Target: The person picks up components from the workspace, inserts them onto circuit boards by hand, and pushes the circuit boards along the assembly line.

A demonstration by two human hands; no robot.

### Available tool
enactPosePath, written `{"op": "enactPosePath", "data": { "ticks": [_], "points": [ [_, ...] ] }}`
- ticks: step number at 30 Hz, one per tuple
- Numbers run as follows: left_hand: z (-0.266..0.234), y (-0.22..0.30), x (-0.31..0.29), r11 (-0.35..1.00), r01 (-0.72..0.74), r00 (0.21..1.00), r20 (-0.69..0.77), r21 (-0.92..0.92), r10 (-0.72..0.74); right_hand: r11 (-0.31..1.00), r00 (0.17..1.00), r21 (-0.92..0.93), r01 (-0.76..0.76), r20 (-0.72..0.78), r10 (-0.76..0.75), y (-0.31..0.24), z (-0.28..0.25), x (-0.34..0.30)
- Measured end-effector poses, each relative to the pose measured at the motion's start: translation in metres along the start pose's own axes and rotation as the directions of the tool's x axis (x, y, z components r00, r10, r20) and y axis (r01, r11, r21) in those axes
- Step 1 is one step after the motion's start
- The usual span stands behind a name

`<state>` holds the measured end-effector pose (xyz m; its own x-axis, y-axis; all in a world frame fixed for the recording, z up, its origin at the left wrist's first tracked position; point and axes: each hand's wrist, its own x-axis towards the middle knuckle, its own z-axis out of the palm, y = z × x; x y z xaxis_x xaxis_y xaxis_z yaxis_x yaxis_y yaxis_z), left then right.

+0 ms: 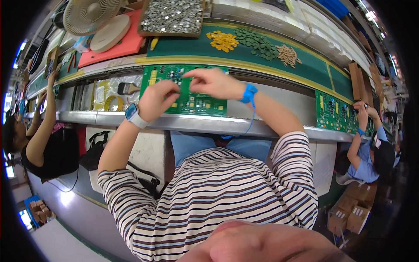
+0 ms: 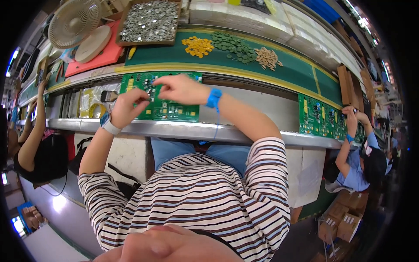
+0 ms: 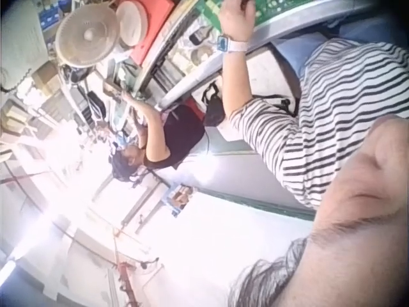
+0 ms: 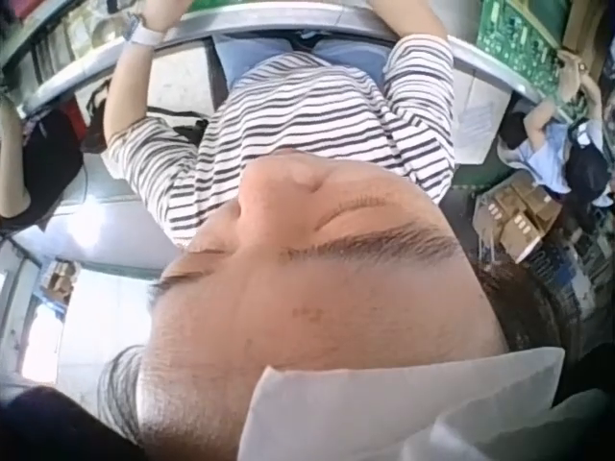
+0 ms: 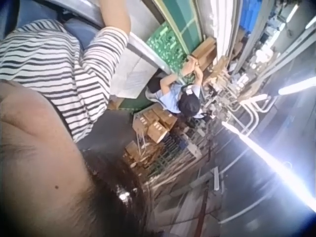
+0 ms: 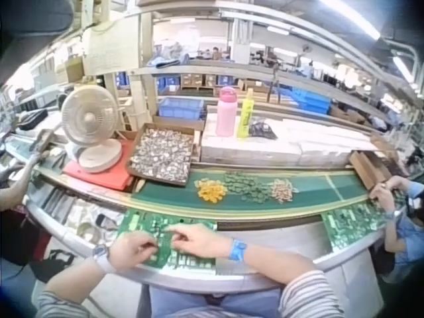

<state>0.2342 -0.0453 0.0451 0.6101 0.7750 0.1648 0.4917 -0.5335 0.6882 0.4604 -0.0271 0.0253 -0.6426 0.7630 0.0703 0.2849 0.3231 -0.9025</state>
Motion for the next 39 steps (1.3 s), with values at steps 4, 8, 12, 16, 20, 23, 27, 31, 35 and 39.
{"op": "enactPosePath", "data": {
  "ticks": [4, 8, 12, 16, 20, 23, 27, 31, 35, 39],
  "points": [
    [-0.024, -0.048, -0.023, 0.958, 0.261, 0.904, -0.32, -0.115, -0.285, 0.654, 0.889, -0.731, -0.192, -0.411, -0.199, 0.054, -0.061, -0.016],
    [-0.032, -0.083, -0.044, 0.932, 0.359, 0.874, -0.371, 0.057, -0.314, 0.362, 0.836, -0.824, -0.437, -0.52, -0.175, 0.102, -0.09, -0.053],
    [-0.025, -0.088, -0.054, 0.914, 0.391, 0.89, -0.299, 0.108, -0.345, 0.394, 0.837, -0.808, -0.438, -0.527, -0.15, 0.1, -0.088, -0.05],
    [-0.025, -0.088, -0.058, 0.925, 0.341, 0.919, -0.265, 0.165, -0.292, 0.433, 0.821, -0.764, -0.478, -0.563, -0.088, 0.099, -0.088, -0.044],
    [-0.023, -0.089, -0.059, 0.928, 0.31, 0.933, -0.254, 0.207, -0.255, 0.541, 0.772, -0.666, -0.513, -0.634, -0.048, 0.093, -0.089, -0.045],
    [-0.02, -0.088, -0.059, 0.918, 0.3, 0.94, -0.242, 0.258, -0.239, 0.543, 0.777, -0.659, -0.521, -0.629, -0.018, 0.091, -0.092, -0.048],
    [-0.021, -0.087, -0.058, 0.93, 0.228, 0.961, -0.221, 0.288, -0.167, 0.651, 0.795, -0.603, -0.461, -0.607, 0.001, 0.074, -0.09, -0.047],
    [-0.024, -0.092, -0.058, 0.925, 0.192, 0.975, -0.168, 0.329, -0.143, 0.86, 0.903, -0.452, -0.236, -0.429, 0.023, 0.037, -0.062, -0.036],
    [-0.026, -0.088, -0.052, 0.884, 0.196, 0.981, -0.078, 0.424, -0.18, 0.933, 0.975, -0.342, -0.111, -0.221, 0.035, 0.01, -0.028, -0.016],
    [-0.025, -0.093, -0.057, 0.907, 0.152, 0.988, -0.094, 0.392, -0.125, 0.949, 0.999, -0.314, 0.009, 0.039, 0.004, 0.003, -0.002, 0.006]
  ]
}}
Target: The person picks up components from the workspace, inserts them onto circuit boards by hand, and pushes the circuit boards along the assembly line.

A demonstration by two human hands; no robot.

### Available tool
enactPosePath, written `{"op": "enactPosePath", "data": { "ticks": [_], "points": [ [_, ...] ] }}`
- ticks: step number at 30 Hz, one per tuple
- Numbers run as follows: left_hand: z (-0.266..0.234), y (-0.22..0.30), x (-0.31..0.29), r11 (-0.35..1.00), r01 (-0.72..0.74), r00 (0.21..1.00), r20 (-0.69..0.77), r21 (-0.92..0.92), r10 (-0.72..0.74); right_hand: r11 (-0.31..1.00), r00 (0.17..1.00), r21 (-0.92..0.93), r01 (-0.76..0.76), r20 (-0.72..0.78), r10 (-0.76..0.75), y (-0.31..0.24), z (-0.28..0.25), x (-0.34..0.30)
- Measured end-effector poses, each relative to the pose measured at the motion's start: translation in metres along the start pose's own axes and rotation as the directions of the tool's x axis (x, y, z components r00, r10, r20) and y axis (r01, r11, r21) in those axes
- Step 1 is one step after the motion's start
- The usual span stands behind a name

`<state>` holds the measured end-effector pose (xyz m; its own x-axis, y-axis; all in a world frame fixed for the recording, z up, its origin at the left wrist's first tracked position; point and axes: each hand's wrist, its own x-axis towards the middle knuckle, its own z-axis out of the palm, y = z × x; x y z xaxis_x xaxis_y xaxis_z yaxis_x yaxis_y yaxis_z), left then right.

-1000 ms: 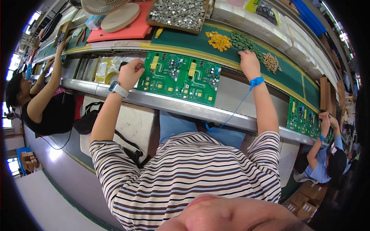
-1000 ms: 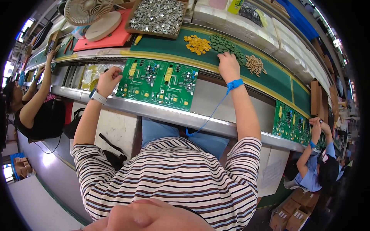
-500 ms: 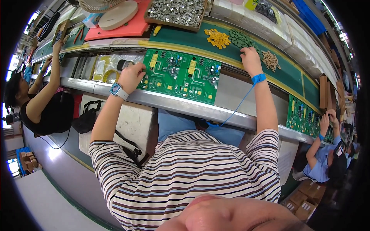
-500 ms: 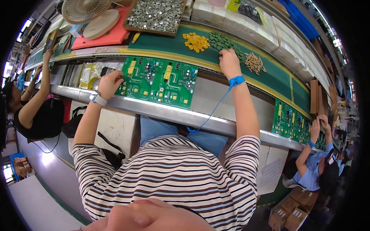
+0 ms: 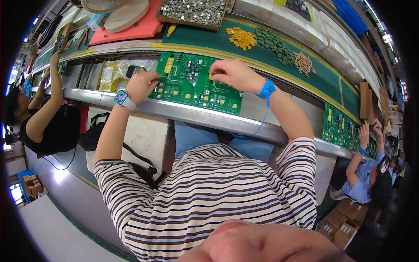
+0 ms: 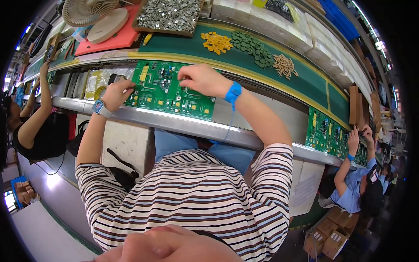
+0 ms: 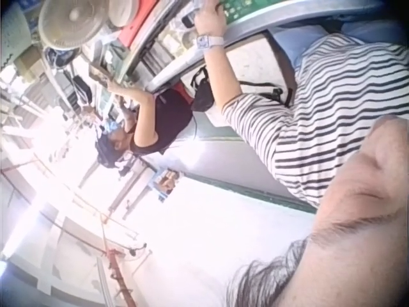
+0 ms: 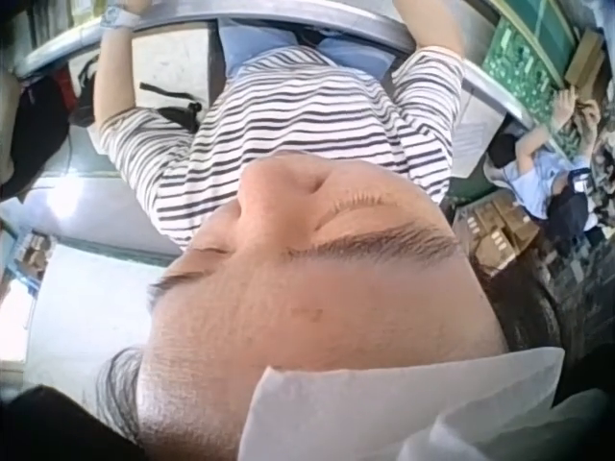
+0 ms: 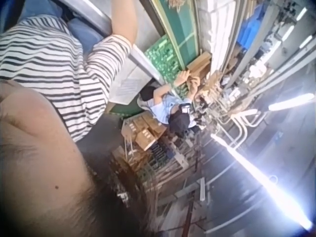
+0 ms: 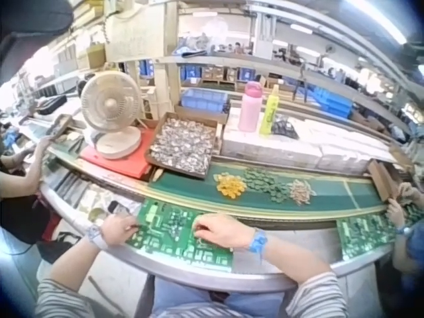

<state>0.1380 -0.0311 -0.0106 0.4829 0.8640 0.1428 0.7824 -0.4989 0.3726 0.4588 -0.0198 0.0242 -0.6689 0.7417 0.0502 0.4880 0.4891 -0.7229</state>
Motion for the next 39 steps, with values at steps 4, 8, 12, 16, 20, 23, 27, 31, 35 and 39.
{"op": "enactPosePath", "data": {
  "ticks": [4, 8, 12, 16, 20, 23, 27, 31, 35, 39],
  "points": [
    [-0.003, 0.002, -0.001, 0.998, -0.027, 0.999, -0.029, -0.063, 0.025, 0.99, 0.985, -0.01, 0.143, 0.095, -0.141, 0.011, 0.02, 0.017],
    [-0.004, 0.004, 0.0, 0.998, -0.048, 0.998, -0.039, -0.04, 0.046, 0.977, 0.974, -0.127, 0.169, 0.176, -0.146, 0.018, 0.029, 0.022],
    [-0.004, 0.006, 0.001, 0.999, -0.023, 1.0, -0.008, -0.028, 0.023, 0.967, 0.971, -0.175, 0.183, 0.184, -0.151, 0.023, 0.03, 0.021],
    [-0.007, 0.01, 0.003, 1.0, 0.02, 0.999, 0.047, -0.008, -0.02, 0.965, 0.967, -0.173, 0.2, 0.193, -0.166, 0.024, 0.028, 0.02],
    [-0.007, 0.01, 0.004, 0.999, 0.049, 0.995, 0.087, 0.015, -0.051, 0.961, 0.966, -0.181, 0.207, 0.191, -0.172, 0.026, 0.029, 0.019],
    [-0.006, 0.009, 0.005, 0.999, 0.042, 0.995, 0.086, 0.015, -0.043, 0.943, 0.963, -0.232, 0.24, 0.183, -0.2, 0.028, 0.031, 0.018],
    [-0.007, 0.009, 0.005, 0.999, 0.043, 0.996, 0.082, 0.005, -0.043, 0.932, 0.958, -0.248, 0.263, 0.184, -0.221, 0.031, 0.032, 0.018],
    [-0.005, 0.007, 0.005, 1.0, 0.019, 0.999, 0.049, -0.012, -0.019, 0.919, 0.95, -0.268, 0.288, 0.2, -0.239, 0.026, 0.032, 0.017],
    [-0.009, 0.013, 0.006, 0.999, 0.051, 0.994, 0.098, -0.007, -0.05, 0.878, 0.953, -0.382, 0.288, 0.203, -0.224, 0.02, 0.035, 0.01],
    [-0.009, 0.011, 0.008, 0.999, 0.042, 0.993, 0.113, 0.001, -0.042, 0.876, 0.959, -0.4, 0.268, 0.195, -0.204, 0.019, 0.029, -0.001]
  ]
}}
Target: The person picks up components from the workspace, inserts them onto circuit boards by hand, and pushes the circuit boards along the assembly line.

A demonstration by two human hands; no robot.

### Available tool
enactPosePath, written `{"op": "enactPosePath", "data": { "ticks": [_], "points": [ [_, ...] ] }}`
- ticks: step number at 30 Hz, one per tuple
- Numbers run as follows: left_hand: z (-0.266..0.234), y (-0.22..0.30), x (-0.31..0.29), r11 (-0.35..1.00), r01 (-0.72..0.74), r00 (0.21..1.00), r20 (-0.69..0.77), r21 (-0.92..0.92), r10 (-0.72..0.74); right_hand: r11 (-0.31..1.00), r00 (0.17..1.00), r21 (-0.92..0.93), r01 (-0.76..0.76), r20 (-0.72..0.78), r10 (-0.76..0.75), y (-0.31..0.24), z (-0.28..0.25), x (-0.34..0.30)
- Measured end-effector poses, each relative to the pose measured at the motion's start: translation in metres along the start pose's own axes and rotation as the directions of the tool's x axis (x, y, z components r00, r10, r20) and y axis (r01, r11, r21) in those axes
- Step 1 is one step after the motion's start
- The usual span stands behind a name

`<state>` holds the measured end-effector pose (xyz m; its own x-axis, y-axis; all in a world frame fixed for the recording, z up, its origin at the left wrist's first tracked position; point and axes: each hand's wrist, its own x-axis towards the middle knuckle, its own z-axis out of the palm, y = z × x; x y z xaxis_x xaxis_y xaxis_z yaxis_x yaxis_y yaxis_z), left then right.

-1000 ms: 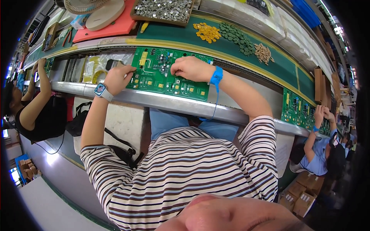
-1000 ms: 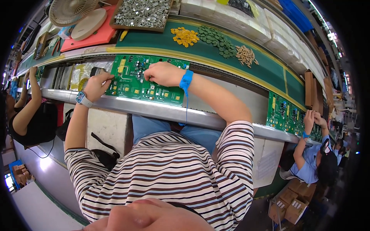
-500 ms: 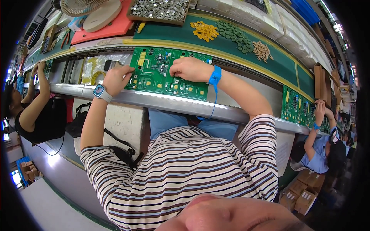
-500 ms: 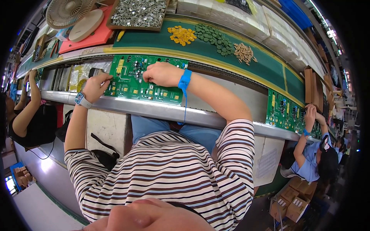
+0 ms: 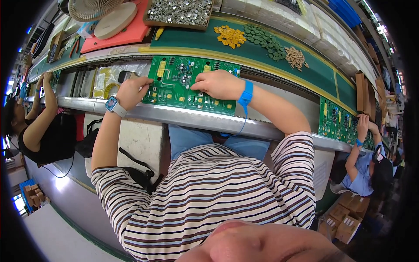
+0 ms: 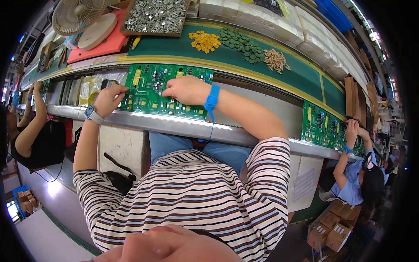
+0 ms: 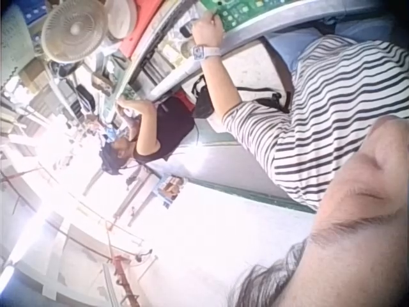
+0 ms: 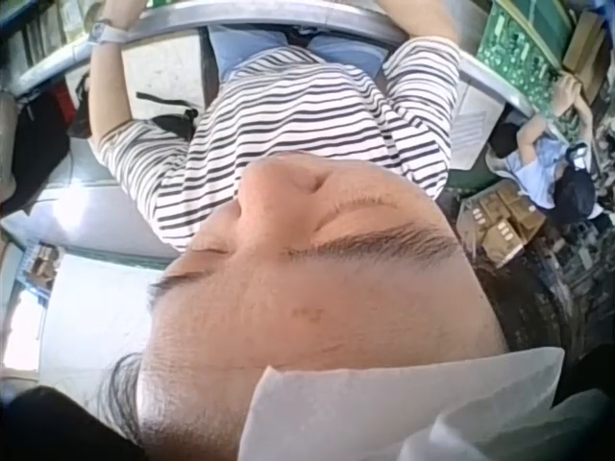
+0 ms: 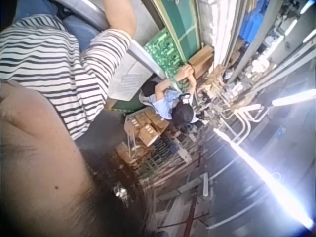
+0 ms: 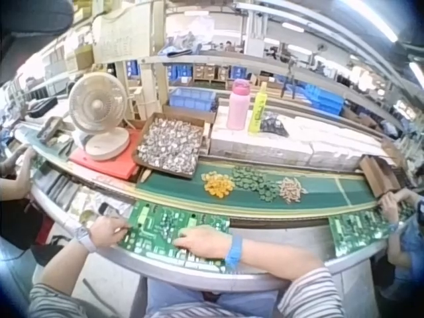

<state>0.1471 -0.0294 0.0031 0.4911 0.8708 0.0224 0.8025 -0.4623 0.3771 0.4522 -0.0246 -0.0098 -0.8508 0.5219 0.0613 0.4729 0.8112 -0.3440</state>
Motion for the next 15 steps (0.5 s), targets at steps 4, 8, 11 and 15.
{"op": "enactPosePath", "data": {
  "ticks": [4, 8, 11, 15],
  "points": [
    [-0.008, 0.006, -0.006, 0.998, -0.005, 1.0, 0.02, -0.064, 0.007, 0.994, 0.943, 0.014, -0.105, -0.317, 0.104, 0.02, -0.041, -0.04],
    [-0.021, 0.027, 0.0, 0.998, 0.041, 0.999, 0.001, -0.048, -0.041, 0.744, 0.737, -0.225, -0.629, -0.479, 0.478, 0.083, -0.076, -0.131],
    [-0.028, 0.044, 0.011, 0.999, -0.029, 1.0, -0.007, -0.035, 0.029, 0.508, 0.598, -0.342, -0.79, -0.609, 0.52, 0.127, -0.061, -0.2],
    [-0.021, 0.066, 0.038, 0.992, -0.125, 0.992, 0.021, 0.005, 0.125, 0.357, 0.381, -0.15, -0.922, -0.518, 0.766, 0.155, -0.046, -0.231]
  ]
}}
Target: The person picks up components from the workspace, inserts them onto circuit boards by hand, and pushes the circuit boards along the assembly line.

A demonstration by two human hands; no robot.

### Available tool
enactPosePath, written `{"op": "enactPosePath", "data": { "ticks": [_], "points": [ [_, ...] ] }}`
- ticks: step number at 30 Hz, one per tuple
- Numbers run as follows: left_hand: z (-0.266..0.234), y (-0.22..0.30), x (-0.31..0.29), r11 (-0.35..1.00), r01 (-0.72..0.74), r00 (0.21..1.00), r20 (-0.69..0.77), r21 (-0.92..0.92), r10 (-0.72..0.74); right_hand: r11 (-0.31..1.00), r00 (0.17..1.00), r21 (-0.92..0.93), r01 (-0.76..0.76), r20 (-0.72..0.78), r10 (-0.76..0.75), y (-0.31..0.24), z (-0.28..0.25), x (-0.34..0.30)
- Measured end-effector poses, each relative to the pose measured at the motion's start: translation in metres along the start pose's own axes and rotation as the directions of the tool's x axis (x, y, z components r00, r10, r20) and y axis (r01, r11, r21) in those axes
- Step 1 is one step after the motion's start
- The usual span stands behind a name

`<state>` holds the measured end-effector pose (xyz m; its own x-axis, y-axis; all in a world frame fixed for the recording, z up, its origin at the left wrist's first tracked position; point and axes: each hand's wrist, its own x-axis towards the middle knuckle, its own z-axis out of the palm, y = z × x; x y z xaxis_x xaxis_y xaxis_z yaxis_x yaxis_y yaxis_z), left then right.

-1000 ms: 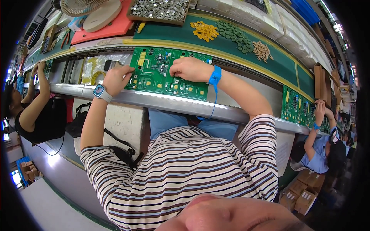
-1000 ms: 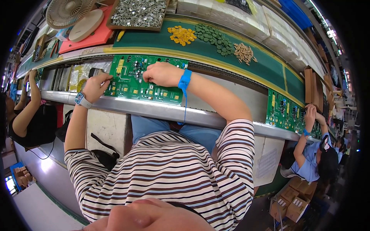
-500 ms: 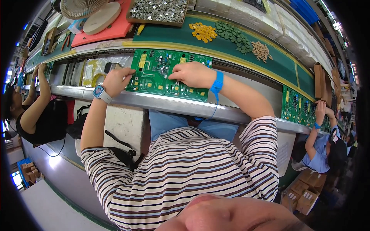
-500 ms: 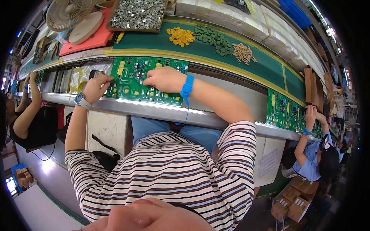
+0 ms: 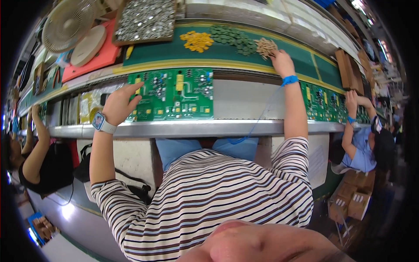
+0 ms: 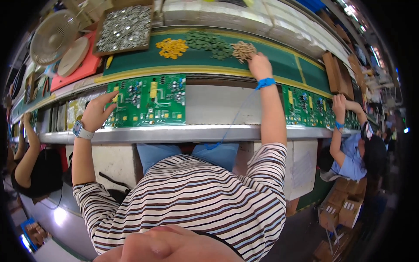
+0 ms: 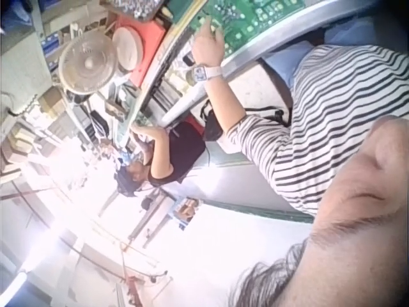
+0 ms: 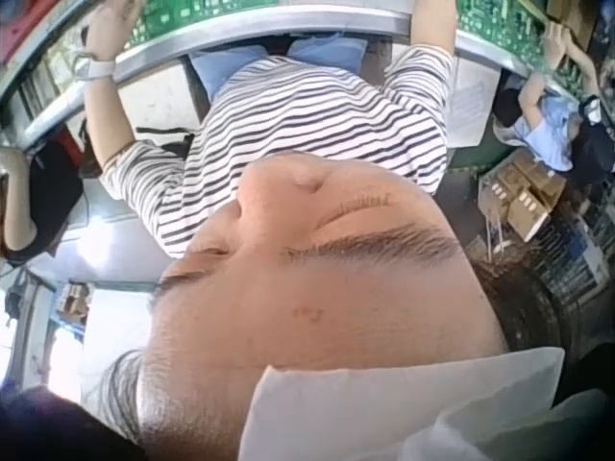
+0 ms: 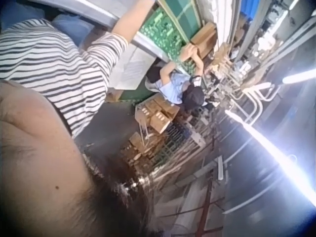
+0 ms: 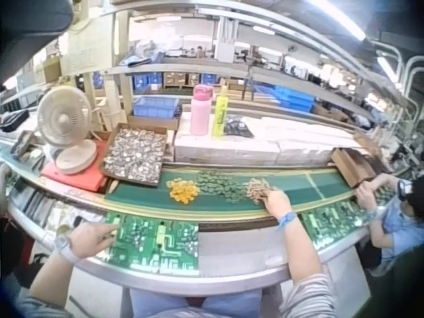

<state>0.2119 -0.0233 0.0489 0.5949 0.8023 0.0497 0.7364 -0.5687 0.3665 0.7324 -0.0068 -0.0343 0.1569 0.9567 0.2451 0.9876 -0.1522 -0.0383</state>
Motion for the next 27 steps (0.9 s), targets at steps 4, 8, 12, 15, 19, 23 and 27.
{"op": "enactPosePath", "data": {
  "ticks": [4, 8, 12, 15, 19, 23, 27],
  "points": [
    [0.006, 0.027, 0.038, 0.994, -0.105, 0.993, 0.052, 0.005, 0.105, 0.982, 0.995, 0.187, 0.039, -0.094, -0.022, 0.003, 0.006, 0.009],
    [0.014, 0.058, 0.069, 0.966, -0.26, 0.964, 0.054, -0.002, 0.26, 0.964, 0.998, 0.265, -0.004, -0.066, 0.022, 0.008, 0.0, 0.008],
    [0.033, 0.077, 0.09, 0.926, -0.377, 0.926, 0.029, -0.02, 0.377, 0.951, 0.987, 0.306, -0.046, -0.132, 0.09, 0.025, -0.001, 0.002],
    [0.042, 0.091, 0.104, 0.905, -0.424, 0.905, 0.021, -0.023, 0.424, 0.958, 0.983, 0.285, -0.023, -0.167, 0.073, 0.035, -0.001, 0.001],
    [0.048, 0.105, 0.115, 0.91, -0.414, 0.907, 0.076, -0.015, 0.414, 0.963, 0.973, 0.27, 0.009, -0.225, 0.054, 0.04, -0.003, 0.003],
    [0.051, 0.109, 0.123, 0.9, -0.435, 0.896, 0.083, -0.034, 0.437, 0.92, 0.959, 0.382, -0.087, -0.219, 0.182, 0.03, -0.003, 0.009],
    [0.05, 0.119, 0.13, 0.921, -0.389, 0.907, 0.164, -0.019, 0.387, 0.873, 0.955, 0.465, -0.148, -0.162, 0.249, 0.031, -0.005, 0.01]
  ]
}}
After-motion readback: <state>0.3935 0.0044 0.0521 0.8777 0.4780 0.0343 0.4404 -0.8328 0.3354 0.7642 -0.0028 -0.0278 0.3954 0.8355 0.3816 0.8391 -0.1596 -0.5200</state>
